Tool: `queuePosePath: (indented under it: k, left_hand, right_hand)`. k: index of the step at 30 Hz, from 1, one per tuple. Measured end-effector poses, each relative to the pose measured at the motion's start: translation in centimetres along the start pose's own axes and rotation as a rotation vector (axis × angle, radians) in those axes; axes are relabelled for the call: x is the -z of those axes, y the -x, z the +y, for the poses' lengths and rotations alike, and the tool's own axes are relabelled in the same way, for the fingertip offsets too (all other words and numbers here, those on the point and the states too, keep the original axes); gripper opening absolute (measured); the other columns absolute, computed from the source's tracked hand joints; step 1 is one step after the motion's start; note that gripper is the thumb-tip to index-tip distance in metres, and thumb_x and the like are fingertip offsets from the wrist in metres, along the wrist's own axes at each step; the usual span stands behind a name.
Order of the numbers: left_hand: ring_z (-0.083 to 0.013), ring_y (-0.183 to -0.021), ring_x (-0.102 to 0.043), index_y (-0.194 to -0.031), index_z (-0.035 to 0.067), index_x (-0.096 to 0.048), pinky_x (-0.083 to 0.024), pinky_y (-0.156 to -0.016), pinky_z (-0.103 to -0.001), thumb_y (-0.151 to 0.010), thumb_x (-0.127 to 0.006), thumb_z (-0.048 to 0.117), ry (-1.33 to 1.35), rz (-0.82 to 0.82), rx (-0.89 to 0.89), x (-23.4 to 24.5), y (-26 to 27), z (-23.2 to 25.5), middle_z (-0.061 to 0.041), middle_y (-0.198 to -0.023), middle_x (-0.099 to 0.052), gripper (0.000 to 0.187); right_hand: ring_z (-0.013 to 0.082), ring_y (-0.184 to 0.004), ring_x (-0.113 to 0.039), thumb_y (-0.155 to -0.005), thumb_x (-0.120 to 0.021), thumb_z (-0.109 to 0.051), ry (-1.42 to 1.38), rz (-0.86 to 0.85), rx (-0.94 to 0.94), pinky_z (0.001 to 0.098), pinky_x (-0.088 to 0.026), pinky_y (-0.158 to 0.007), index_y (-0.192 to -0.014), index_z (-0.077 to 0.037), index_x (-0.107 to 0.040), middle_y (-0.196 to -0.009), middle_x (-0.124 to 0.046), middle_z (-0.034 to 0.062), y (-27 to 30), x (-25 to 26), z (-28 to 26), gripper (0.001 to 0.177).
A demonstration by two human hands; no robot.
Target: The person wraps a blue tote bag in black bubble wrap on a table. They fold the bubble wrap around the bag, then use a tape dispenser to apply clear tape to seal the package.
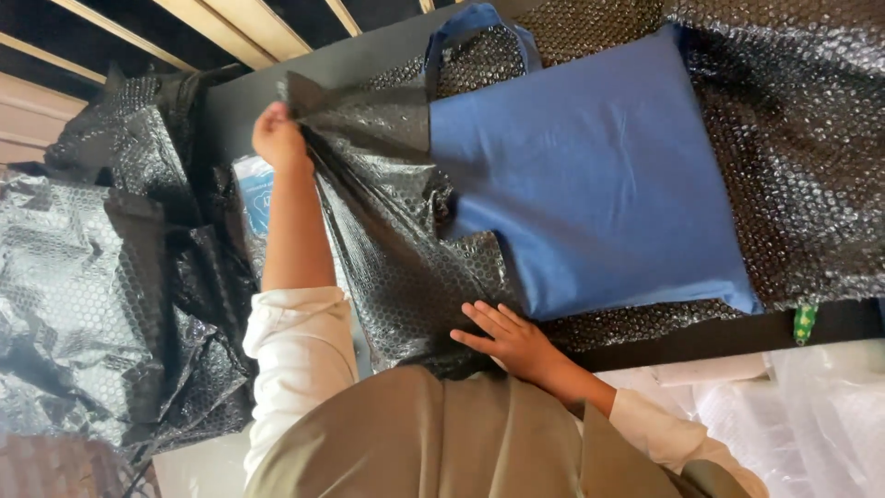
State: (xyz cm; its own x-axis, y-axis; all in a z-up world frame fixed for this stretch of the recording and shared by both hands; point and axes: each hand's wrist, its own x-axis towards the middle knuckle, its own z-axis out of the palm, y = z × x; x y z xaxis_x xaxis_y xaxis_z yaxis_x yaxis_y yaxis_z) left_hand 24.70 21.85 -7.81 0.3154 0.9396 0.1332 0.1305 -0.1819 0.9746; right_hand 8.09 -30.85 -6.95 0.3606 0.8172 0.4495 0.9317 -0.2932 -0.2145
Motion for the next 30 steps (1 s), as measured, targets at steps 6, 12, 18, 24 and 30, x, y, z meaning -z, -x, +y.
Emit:
queuePosePath:
  k: [6,12,18,24,30]
  left_hand:
    - [-0.0135,-0.086,-0.071,-0.095,0.013,-0.073,-0.064,-0.082,-0.029,-0.085,-0.071,-0.002,0.117,0.059,-0.035,5.8,-2.5,10.6,0.000,-0.091,-0.074,0.018]
    - [-0.0302,-0.089,-0.061,-0.108,0.009,-0.075,-0.051,-0.084,-0.037,-0.078,-0.092,0.004,-0.278,-0.383,-0.883,9.5,10.4,15.6,-0.010,-0.097,-0.064,0.034]
    - [-0.0570,-0.147,-0.026,-0.157,0.028,-0.044,-0.024,-0.110,-0.078,-0.064,-0.071,0.086,-0.925,-0.944,-0.745,11.1,26.7,12.7,-0.018,-0.164,-0.033,0.113]
    - [-0.0475,-0.155,-0.017,-0.161,0.037,-0.035,-0.017,-0.117,-0.074,-0.062,-0.067,0.091,-0.951,-0.907,-0.643,10.9,26.5,11.1,-0.010,-0.171,-0.023,0.117]
    - [-0.0484,-0.156,-0.010,-0.164,0.023,-0.032,-0.017,-0.117,-0.074,-0.076,-0.069,0.084,-0.786,-0.871,-0.752,13.2,28.7,10.2,-0.015,-0.172,-0.013,0.113]
  right_hand:
    - [0.0271,-0.149,-0.041,-0.083,-0.061,0.008,-0.245,-0.306,-0.027,0.0480,-0.042,-0.115,-0.158,-0.036,-0.038,-0.166,-0.036,0.0066,0.9,1.0,-0.2,0.090]
    - [0.0175,-0.148,-0.041,-0.083,-0.066,-0.010,-0.101,0.001,-0.062,0.0379,-0.026,-0.123,-0.153,-0.046,-0.047,-0.165,-0.040,-0.0007,0.0,0.2,-1.1,0.081]
    - [0.0193,-0.144,-0.048,-0.078,-0.064,-0.019,-0.006,0.106,-0.011,0.0397,-0.030,-0.123,-0.151,-0.045,-0.048,-0.161,-0.047,0.0022,0.1,-0.6,-1.1,0.079]
    - [0.0205,-0.144,-0.047,-0.081,-0.068,-0.036,-0.008,0.099,-0.103,0.0434,-0.029,-0.124,-0.152,-0.034,-0.051,-0.160,-0.048,0.0022,-0.8,-0.7,-1.8,0.073]
    - [0.0201,-0.141,-0.052,-0.082,-0.075,-0.032,0.019,0.120,-0.078,0.0415,-0.033,-0.122,-0.145,-0.028,-0.059,-0.155,-0.055,0.0023,-0.7,-0.6,-0.8,0.065]
